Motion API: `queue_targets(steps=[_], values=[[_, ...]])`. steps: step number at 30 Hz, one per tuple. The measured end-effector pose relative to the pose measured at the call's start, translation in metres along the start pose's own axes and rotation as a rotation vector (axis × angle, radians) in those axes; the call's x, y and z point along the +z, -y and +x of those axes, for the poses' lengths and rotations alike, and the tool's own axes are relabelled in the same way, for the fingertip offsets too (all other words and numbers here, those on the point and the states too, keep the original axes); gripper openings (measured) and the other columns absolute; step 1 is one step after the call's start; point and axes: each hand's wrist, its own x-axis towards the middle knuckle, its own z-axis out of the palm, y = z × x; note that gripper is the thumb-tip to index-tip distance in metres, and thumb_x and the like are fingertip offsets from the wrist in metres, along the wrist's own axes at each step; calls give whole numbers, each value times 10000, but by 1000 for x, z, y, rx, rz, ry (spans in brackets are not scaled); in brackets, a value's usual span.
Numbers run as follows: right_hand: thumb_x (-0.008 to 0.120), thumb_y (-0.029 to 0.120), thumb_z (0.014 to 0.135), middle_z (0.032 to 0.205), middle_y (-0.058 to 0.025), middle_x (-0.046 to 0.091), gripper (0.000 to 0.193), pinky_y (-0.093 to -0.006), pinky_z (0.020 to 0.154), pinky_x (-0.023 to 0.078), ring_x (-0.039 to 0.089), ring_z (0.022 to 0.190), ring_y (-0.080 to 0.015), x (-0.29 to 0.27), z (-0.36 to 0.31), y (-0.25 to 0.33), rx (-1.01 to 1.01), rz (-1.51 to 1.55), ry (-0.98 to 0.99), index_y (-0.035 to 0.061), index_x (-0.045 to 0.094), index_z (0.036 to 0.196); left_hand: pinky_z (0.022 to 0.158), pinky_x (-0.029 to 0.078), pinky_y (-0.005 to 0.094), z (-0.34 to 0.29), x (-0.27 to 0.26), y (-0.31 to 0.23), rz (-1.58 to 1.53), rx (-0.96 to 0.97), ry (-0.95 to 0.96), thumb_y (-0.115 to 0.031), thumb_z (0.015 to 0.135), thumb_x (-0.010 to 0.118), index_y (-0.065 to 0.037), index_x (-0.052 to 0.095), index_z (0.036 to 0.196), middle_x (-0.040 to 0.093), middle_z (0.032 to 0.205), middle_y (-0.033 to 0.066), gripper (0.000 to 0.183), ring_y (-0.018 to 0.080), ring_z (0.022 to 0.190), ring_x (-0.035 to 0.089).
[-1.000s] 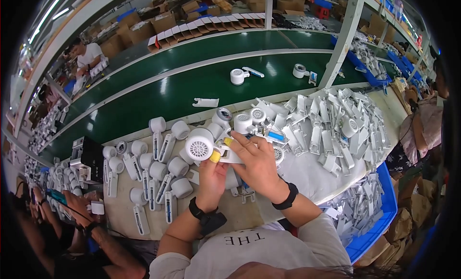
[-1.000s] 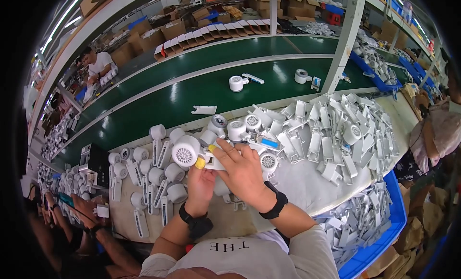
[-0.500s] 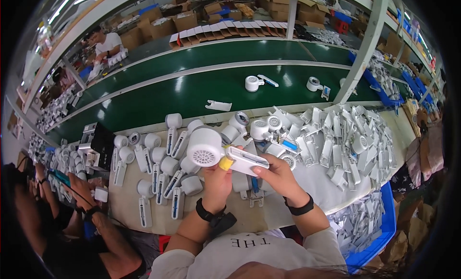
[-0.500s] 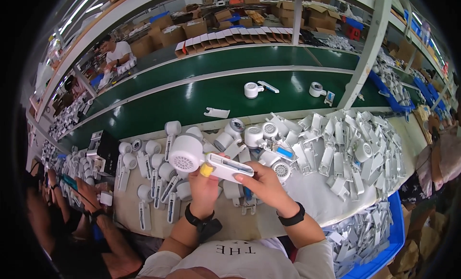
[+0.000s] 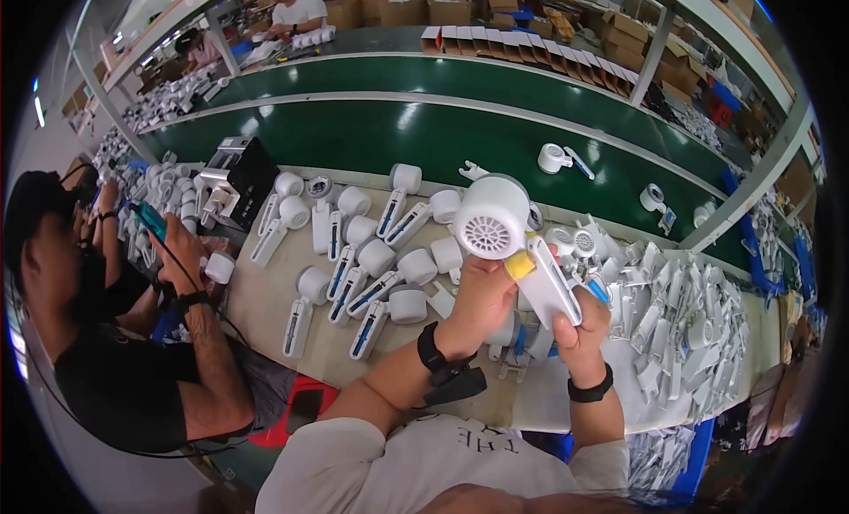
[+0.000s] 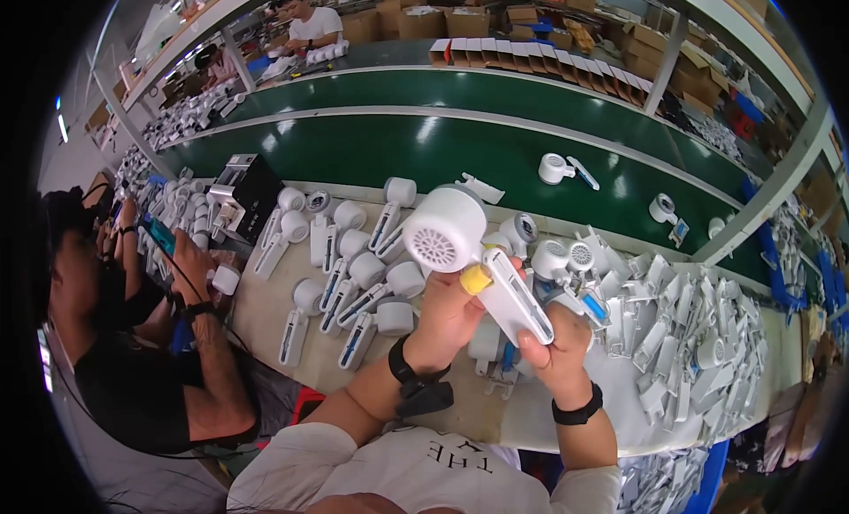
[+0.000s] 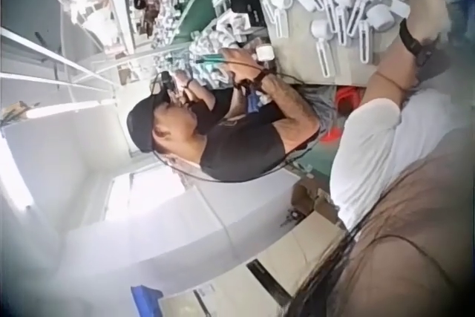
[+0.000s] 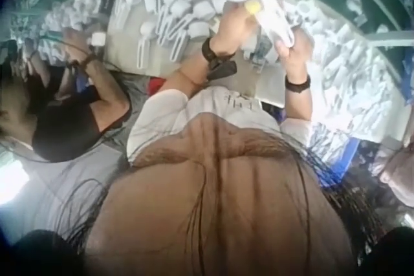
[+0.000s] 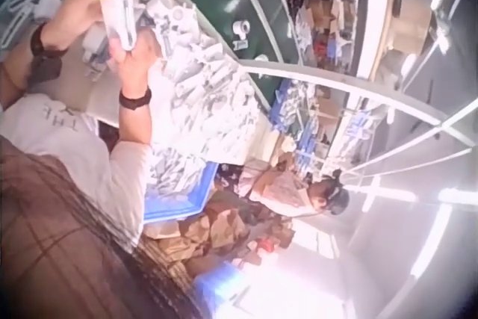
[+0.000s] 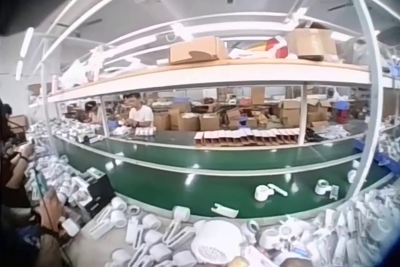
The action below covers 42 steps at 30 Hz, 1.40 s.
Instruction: The person assembles handheld fans by fitting a battery into the fan body, snapping a handle casing over it, and placing the finished product onto a conveyor belt.
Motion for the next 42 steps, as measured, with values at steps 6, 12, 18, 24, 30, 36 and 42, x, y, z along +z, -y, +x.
queue_targets(steps=[6,12,18,24,30,36,42], values=[[668,129,719,913,-108,608,346,-305,616,469,576,681,-206,-17,18,16,179,-70,622,19,565,1031,696,478,247,19,-69,-91,886,72,-16,-52,786,608,-18,621,999,643,919,27,215,94,792,588],[630,222,746,826,-128,611,329,-342,647,473,579,685,-267,-45,105,-34,200,-232,727,41,604,1018,639,452,477,-24,-171,-229,2427,329,-444,-84,693,557,-11,573,859,593,735,215,182,389,729,581],[577,195,765,831,-141,627,242,-352,700,476,609,794,-267,59,167,-134,185,-329,750,42,627,945,648,456,484,-44,-233,-226,2509,-145,-572,-95,694,545,-31,492,923,595,779,213,243,396,760,580],[601,262,748,891,-170,631,271,-387,765,485,596,895,-318,172,170,-190,219,-429,618,38,622,900,678,474,434,1,-148,-222,2695,-127,-546,-137,697,606,-39,522,975,610,856,193,306,334,836,596],[667,197,607,873,-214,622,356,-402,741,508,615,816,-362,159,185,-200,373,-483,850,-20,604,882,653,477,383,109,-114,-166,2292,21,41,-172,693,624,-48,575,989,625,837,154,325,321,779,603],[631,191,648,852,-174,590,304,-361,724,465,579,830,-319,45,181,-160,337,-420,630,23,567,892,626,471,342,244,-154,-71,1888,-90,383,-171,709,613,-5,624,824,615,736,163,202,290,687,608],[732,249,669,930,-55,520,402,-275,696,439,525,821,-169,-113,75,-100,579,12,867,50,560,973,766,463,386,306,-120,49,2111,415,549,-90,717,579,-101,618,956,608,941,111,242,285,956,556]])
